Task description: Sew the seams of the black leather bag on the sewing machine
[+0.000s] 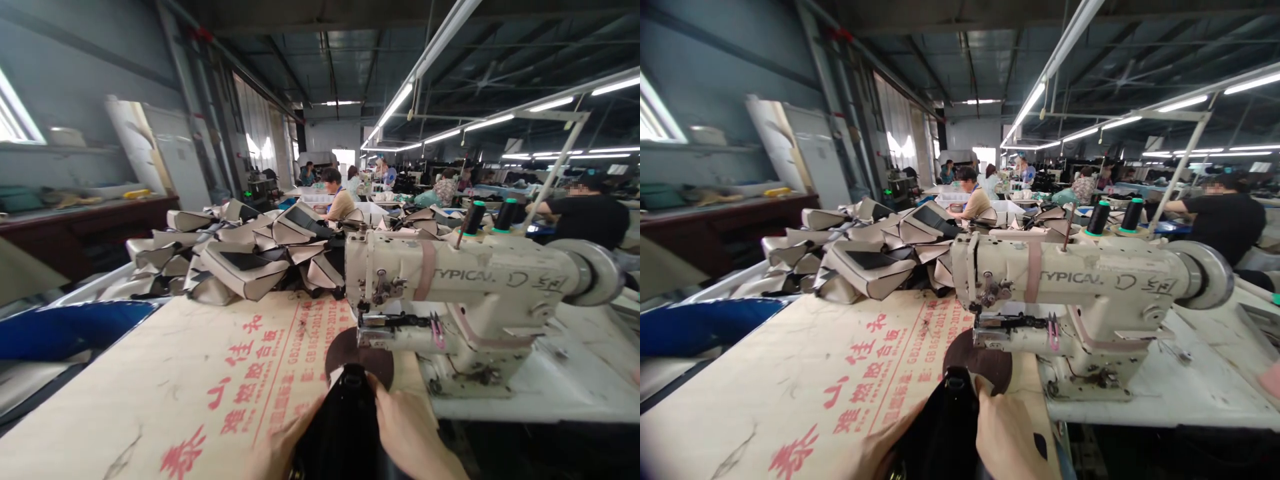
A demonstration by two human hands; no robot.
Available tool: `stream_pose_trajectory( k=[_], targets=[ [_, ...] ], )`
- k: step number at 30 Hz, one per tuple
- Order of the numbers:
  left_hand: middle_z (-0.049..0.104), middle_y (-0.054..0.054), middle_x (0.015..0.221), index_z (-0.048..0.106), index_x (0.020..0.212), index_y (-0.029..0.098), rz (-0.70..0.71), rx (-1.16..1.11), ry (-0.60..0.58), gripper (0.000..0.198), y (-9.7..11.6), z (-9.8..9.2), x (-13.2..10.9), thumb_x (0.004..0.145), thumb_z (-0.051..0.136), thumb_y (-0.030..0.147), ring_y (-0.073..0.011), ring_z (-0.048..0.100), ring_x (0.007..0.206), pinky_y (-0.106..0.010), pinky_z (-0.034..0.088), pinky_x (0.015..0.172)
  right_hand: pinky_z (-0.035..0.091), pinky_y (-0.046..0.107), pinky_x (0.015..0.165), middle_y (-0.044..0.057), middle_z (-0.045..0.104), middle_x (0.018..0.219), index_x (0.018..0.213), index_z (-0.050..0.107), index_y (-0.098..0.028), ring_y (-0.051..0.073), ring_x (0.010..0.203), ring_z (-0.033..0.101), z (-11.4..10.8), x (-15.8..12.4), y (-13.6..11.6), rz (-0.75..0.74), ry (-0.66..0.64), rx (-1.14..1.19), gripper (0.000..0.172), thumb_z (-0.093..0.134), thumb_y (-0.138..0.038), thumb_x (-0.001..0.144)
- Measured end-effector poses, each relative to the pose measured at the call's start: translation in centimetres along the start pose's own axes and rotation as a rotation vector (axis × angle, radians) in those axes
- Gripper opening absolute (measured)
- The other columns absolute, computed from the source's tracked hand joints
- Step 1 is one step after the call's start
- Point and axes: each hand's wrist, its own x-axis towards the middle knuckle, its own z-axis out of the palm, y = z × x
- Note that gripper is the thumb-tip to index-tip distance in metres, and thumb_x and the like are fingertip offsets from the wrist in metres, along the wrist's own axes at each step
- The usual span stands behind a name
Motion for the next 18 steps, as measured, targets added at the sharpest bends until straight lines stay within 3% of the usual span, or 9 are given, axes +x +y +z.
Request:
stream_pose_trajectory(
  k=[3, 7, 10, 12, 14, 18],
  targets=[
    [0.064, -0.002, 0.115, 0.059, 0.116, 0.033, 0.072, 0.195, -0.125, 0.047, 1.2, 0.6, 2.6, 0.069, 0.062, 0.029, -0.0295, 0.058, 0.106, -0.039, 0.043, 0.096, 0.044, 0.026, 0.049, 0.010, 0.066, 0.064, 0.124, 0.049, -0.013, 0.023, 0.057, 0.065, 0.6, -0.1, 0.0, 0.012, -0.039, 0.069, 0.047, 0.033, -0.006, 0.082],
    [0.064, -0.003, 0.115, 0.060, 0.115, 0.029, 0.213, 0.381, -0.215, 0.038, 2.4, 1.6, 5.3, 0.078, 0.057, 0.034, -0.0257, 0.061, 0.102, -0.035, 0.048, 0.090, 0.050, 0.034, 0.056, 0.010, 0.067, 0.070, 0.127, 0.047, -0.015, 0.026, 0.062, 0.065, 0.8, 0.1, -0.3, 0.067, -0.087, 0.136, 0.044, 0.033, -0.012, 0.085],
    [0.062, 0.000, 0.118, 0.057, 0.118, 0.028, 0.375, 0.497, -0.344, 0.034, 2.5, 1.4, 6.3, 0.086, 0.045, 0.028, -0.0193, 0.060, 0.105, -0.029, 0.047, 0.092, 0.052, 0.037, 0.071, 0.011, 0.066, 0.096, 0.123, 0.052, -0.017, 0.025, 0.083, 0.064, 1.0, 0.9, 0.1, 0.055, 0.026, 0.297, 0.039, 0.040, -0.016, 0.086],
    [0.063, 0.000, 0.117, 0.056, 0.120, 0.028, 0.440, 0.529, -0.419, 0.035, 2.1, 0.8, 6.6, 0.087, 0.043, 0.025, -0.0168, 0.061, 0.103, -0.026, 0.047, 0.091, 0.049, 0.033, 0.087, 0.008, 0.061, 0.111, 0.116, 0.057, -0.017, 0.021, 0.100, 0.059, 1.5, 1.6, 0.6, -0.041, 0.136, 0.477, 0.035, 0.045, -0.012, 0.084],
    [0.065, 0.000, 0.113, 0.058, 0.117, 0.028, 0.470, 0.510, -0.487, 0.033, 1.5, 0.1, 7.0, 0.087, 0.044, 0.025, -0.0159, 0.062, 0.101, -0.023, 0.048, 0.089, 0.044, 0.028, 0.094, 0.005, 0.061, 0.111, 0.113, 0.059, -0.017, 0.016, 0.104, 0.056, 2.1, 2.0, 1.1, -0.165, 0.176, 0.638, 0.033, 0.046, -0.009, 0.083],
    [0.068, -0.001, 0.106, 0.061, 0.112, 0.027, 0.441, 0.408, -0.606, 0.029, 1.5, -0.7, 7.3, 0.088, 0.045, 0.028, -0.0156, 0.063, 0.095, -0.023, 0.050, 0.085, 0.046, 0.027, 0.088, 0.004, 0.064, 0.101, 0.107, 0.059, -0.017, 0.014, 0.095, 0.057, 2.8, 2.6, 1.8, -0.355, 0.112, 0.732, 0.024, 0.046, -0.015, 0.087]
  ],
)
